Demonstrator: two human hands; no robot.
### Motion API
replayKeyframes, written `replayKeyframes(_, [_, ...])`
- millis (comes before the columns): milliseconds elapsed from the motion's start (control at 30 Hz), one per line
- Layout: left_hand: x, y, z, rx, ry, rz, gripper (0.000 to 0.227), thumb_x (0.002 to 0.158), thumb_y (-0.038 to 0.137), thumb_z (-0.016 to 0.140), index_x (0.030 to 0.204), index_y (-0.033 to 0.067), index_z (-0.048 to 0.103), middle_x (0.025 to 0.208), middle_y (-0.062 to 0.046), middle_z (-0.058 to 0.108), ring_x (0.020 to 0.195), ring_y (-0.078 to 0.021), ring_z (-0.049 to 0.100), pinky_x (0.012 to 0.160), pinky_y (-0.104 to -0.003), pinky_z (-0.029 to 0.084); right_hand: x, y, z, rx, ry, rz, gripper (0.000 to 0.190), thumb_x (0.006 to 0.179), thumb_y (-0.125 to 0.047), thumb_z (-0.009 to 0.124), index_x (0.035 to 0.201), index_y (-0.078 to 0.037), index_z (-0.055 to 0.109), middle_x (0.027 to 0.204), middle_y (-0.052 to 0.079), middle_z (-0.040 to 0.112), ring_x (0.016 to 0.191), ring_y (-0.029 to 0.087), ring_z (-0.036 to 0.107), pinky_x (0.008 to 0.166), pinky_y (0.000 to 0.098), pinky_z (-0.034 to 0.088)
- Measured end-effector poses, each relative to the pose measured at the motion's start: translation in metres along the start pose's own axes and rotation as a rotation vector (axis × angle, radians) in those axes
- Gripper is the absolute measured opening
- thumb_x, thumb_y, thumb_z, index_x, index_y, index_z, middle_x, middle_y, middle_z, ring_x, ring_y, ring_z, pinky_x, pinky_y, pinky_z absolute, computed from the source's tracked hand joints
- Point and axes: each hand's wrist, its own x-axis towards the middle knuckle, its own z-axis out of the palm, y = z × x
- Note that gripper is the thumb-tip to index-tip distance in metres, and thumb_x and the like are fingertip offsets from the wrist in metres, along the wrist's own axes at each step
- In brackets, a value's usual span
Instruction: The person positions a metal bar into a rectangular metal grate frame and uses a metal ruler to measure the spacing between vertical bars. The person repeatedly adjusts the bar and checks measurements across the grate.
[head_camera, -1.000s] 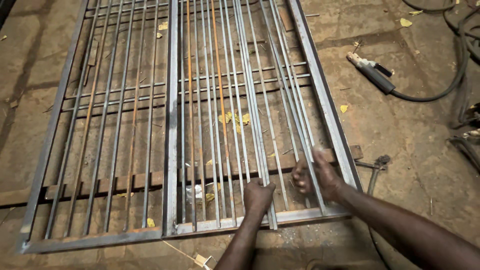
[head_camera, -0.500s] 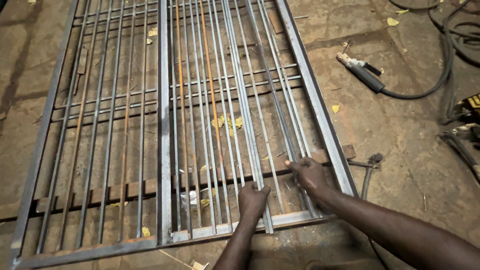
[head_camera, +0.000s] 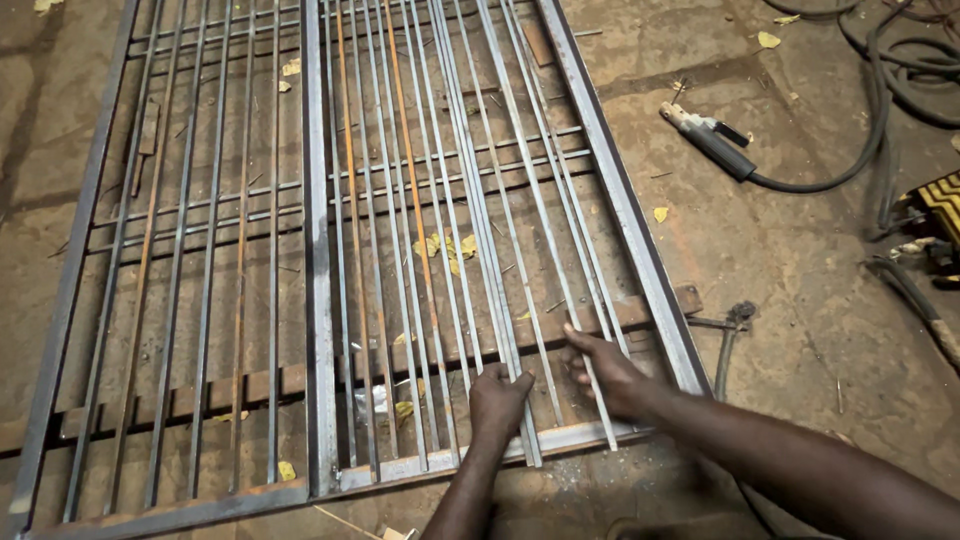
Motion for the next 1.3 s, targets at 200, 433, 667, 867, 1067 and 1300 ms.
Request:
replayKeyframes(200, [-0.011,0.008,-0.006,0.017,-0.031,-0.038,0.041,0.077,0.036,0.082,0.097,0.001,0.073,0.07,-0.012,0.072,0.064,-0.022,0.071,0.064,-0.038,0.057,0.013,0.008,0.01,-0.184,0.323,-0.191,0.031,0.094,-0.033,0.07,0.103,-0.009,0.054,0.063,0.001,0.05,0.048,0.014,0.046,0.04,0.03,0.037])
replayKeyframes(433, [-0.007,0.006,-0.011,0.027,-0.147,-0.106,0.042,0.089,0.043,0.073,0.099,0.0024,0.067,0.071,-0.011,0.068,0.057,-0.0236,0.067,0.056,-0.038,0.054,0.031,-0.019,0.014,-1.265,0.448,-0.481,0.041,0.079,-0.038,0.081,0.098,-0.004,0.068,0.09,0.019,0.071,0.084,0.036,0.072,0.076,0.0482,0.057])
replayKeyframes(667, [0.01,-0.008,-0.02,-0.108,-0.261,-0.034,0.039,0.098,0.039,0.066,0.091,0.0005,0.068,0.07,-0.008,0.063,0.057,-0.0148,0.058,0.055,-0.036,0.051,0.024,-0.032,0.014,-1.537,0.33,-0.43,0.042,0.087,-0.038,0.071,0.104,0.0,0.068,0.09,0.027,0.073,0.088,0.042,0.072,0.083,0.0531,0.056])
replayKeyframes(867, [0.004,0.012,-0.036,0.019,-0.408,-0.117,0.035,0.097,0.038,0.067,0.089,0.0039,0.065,0.07,-0.007,0.065,0.057,-0.0157,0.063,0.055,-0.034,0.054,0.005,-0.046,0.036,-1.64,0.376,-0.535,0.042,0.096,-0.042,0.055,0.1,-0.005,0.075,0.087,0.024,0.072,0.084,0.043,0.071,0.083,0.055,0.056])
replayKeyframes(1067, [0.001,0.018,-0.04,-0.248,-0.381,-0.29,0.014,0.089,0.012,0.076,0.093,0.0006,0.069,0.078,-0.008,0.071,0.06,-0.0164,0.068,0.053,-0.034,0.058,-0.011,-0.011,0.061,-1.05,0.055,0.047,0.053,0.101,-0.055,0.048,0.109,-0.01,0.074,0.073,0.01,0.068,0.059,0.022,0.064,0.059,0.0404,0.054])
replayKeyframes(1300, [0.003,0.006,-0.035,-0.262,-0.191,-0.266,0.016,0.09,0.013,0.077,0.095,-0.0012,0.077,0.082,-0.01,0.075,0.067,-0.0167,0.065,0.058,-0.033,0.054,0.018,0.046,0.048,-0.464,0.11,0.004,0.043,0.105,-0.038,0.053,0.111,0.0,0.073,0.078,0.006,0.068,0.057,0.014,0.054,0.052,0.0298,0.047])
